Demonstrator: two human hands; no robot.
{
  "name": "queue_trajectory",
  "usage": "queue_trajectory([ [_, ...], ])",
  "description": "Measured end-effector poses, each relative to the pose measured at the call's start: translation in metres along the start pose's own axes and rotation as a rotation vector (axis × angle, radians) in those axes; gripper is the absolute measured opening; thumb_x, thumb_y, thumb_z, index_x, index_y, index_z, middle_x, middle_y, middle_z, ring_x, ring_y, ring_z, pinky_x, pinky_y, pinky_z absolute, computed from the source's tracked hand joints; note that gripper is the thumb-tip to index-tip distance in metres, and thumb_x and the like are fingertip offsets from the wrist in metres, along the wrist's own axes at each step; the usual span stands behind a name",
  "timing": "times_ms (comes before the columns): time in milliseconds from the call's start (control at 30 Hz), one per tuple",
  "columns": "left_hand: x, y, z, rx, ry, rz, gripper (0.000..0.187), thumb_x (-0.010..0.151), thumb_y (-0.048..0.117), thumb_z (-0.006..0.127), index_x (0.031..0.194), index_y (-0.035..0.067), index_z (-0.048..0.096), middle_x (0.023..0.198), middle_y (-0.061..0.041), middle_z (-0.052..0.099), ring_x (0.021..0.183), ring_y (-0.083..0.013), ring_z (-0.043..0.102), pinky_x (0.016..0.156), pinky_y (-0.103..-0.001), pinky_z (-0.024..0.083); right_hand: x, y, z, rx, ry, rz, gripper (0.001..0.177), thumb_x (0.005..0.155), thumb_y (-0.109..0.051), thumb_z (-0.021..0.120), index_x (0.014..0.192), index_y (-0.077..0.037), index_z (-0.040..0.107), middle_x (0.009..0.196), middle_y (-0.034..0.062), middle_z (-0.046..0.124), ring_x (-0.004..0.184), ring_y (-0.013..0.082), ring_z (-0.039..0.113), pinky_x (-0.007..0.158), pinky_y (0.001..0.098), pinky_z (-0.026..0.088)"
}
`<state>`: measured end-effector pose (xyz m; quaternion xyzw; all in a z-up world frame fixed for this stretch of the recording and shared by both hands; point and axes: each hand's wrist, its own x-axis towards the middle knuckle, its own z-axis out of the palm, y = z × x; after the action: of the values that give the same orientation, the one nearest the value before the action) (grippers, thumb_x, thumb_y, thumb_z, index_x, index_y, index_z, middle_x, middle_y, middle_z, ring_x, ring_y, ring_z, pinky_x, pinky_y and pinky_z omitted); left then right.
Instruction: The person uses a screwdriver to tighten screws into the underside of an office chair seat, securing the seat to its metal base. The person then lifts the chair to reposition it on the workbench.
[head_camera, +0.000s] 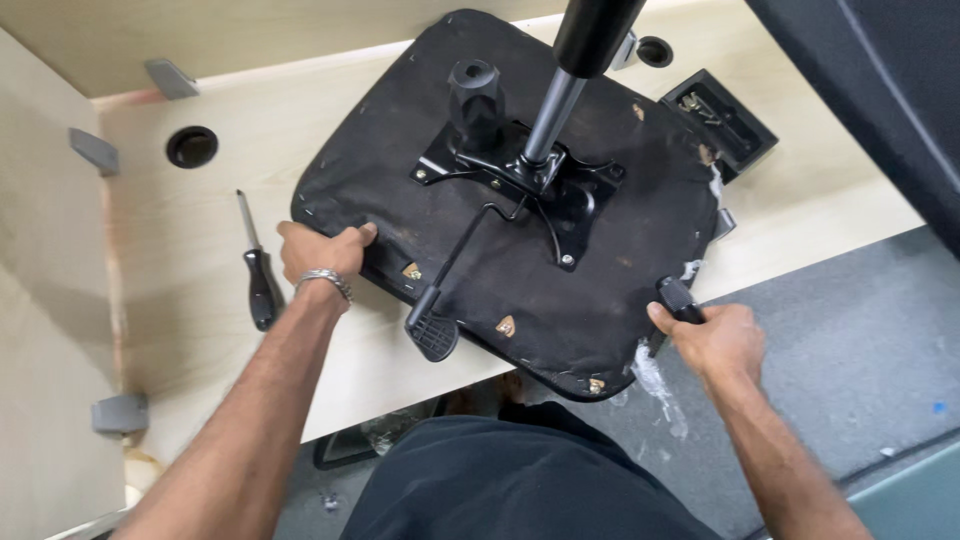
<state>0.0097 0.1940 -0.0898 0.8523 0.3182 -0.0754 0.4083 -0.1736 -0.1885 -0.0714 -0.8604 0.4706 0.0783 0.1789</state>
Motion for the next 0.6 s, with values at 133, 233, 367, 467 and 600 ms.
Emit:
queue_trajectory([
  [133, 0.007, -0.002, 0.002, 0.097, -0.024, 0.042, 0.091, 0.070, 0.037, 0.093, 0.128, -0.012, 0.043, 0.117, -0.030, 0.065, 0.108, -0.0398, 0.069, 0.097, -0.042, 0.055, 0.008, 0.006, 0.002, 0.057, -0.030, 0.027, 0.054, 0.072, -0.048, 0.094, 0.072, 0.004, 0.078, 0.068, 0.0165, 0.073, 0.064, 0.0282, 0.071, 0.064, 0.0445, 0.055],
  [233, 0.013, 0.001, 0.001, 0.164, -0.068, 0.030, 0.097, 0.070, 0.040, 0.091, 0.133, -0.014, 0.039, 0.118, -0.031, 0.064, 0.109, -0.0410, 0.068, 0.097, -0.042, 0.055, 0.014, 0.008, 0.005, 0.137, -0.068, 0.014, 0.050, 0.070, -0.043, 0.095, 0.075, 0.004, 0.079, 0.071, 0.0150, 0.075, 0.066, 0.0271, 0.071, 0.066, 0.0439, 0.055],
  [367, 0.012, 0.008, 0.003, 0.308, -0.040, 0.048, 0.103, 0.068, 0.047, 0.087, 0.133, -0.016, 0.039, 0.131, -0.031, 0.052, 0.123, -0.0430, 0.054, 0.100, -0.048, 0.050, 0.016, 0.007, 0.002, 0.201, -0.092, -0.015, 0.047, 0.066, -0.038, 0.095, 0.084, 0.002, 0.079, 0.074, 0.0150, 0.078, 0.072, 0.0249, 0.074, 0.074, 0.0416, 0.057],
  [467, 0.002, 0.011, 0.007, 0.444, 0.069, 0.202, 0.102, 0.064, 0.046, 0.087, 0.133, -0.015, 0.042, 0.136, -0.032, 0.041, 0.127, -0.0466, 0.042, 0.103, -0.055, 0.042, 0.014, 0.002, -0.006, 0.076, -0.075, -0.028, 0.057, 0.067, -0.044, 0.097, 0.093, 0.004, 0.078, 0.082, 0.0179, 0.077, 0.079, 0.0278, 0.074, 0.078, 0.0435, 0.057],
  [600, -0.018, 0.030, 0.023, 0.425, 0.067, 0.561, 0.080, 0.065, 0.043, 0.083, 0.127, 0.000, 0.056, 0.137, -0.026, 0.043, 0.131, -0.0441, 0.037, 0.109, -0.057, 0.036, 0.019, -0.009, -0.018, -0.136, -0.094, -0.102, 0.062, 0.069, -0.049, 0.096, 0.098, 0.003, 0.078, 0.091, 0.0220, 0.077, 0.088, 0.0329, 0.074, 0.082, 0.0458, 0.057],
])
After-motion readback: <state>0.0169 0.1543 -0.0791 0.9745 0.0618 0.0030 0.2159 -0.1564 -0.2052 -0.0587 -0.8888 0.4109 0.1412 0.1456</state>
